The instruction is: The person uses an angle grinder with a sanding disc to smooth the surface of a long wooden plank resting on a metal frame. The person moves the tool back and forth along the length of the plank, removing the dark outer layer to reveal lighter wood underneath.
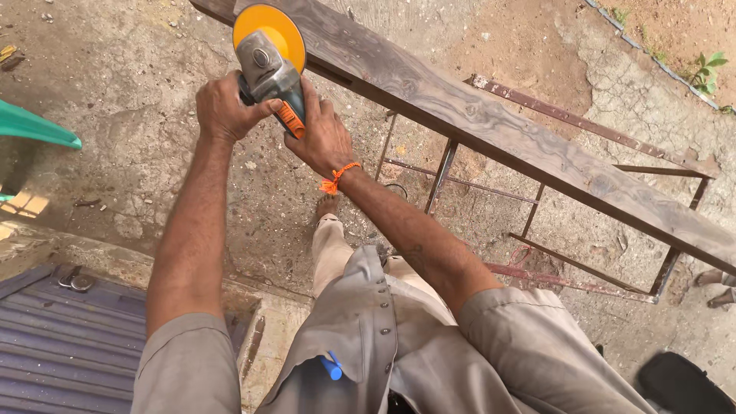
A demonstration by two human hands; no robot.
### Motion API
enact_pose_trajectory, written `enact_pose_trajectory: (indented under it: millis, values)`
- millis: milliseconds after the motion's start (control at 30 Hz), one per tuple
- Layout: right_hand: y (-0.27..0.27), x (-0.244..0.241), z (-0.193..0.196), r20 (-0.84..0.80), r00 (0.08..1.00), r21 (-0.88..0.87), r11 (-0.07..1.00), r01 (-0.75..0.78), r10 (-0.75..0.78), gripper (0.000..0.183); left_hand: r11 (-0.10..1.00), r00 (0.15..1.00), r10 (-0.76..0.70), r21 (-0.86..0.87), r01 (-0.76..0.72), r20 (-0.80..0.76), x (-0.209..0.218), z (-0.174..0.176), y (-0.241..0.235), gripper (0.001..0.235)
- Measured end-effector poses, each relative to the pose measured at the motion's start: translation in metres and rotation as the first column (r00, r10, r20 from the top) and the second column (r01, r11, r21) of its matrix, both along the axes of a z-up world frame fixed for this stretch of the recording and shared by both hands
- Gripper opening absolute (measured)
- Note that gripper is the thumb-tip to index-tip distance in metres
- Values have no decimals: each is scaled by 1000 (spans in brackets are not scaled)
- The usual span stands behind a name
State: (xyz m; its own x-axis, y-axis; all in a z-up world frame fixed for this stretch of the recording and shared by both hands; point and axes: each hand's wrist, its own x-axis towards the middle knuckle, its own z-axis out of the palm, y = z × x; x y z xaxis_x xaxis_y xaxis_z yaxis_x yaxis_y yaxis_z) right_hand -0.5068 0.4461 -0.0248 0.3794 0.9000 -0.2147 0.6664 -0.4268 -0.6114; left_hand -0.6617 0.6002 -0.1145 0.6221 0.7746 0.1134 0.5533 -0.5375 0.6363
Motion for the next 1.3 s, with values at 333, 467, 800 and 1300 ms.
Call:
enact_pose_trajectory:
  millis: [333,467,800,1300]
  values:
    - [-233,81,-9,-19,918,125,910,396,-396,103,910,915,-394,105,402,-84,160,45,-196,96]
    - [-334,129,-8,-221,653,-129,685,717,-725,104,807,788,-578,-5,590,-211,258,85,-295,96]
    - [-559,133,42,-377,681,193,666,721,-628,78,646,812,-583,-595,477,19,216,139,-388,45]
    - [-369,138,-22,-151,834,147,822,550,-531,104,769,949,-130,-633,-85,-286,24,22,-326,29]
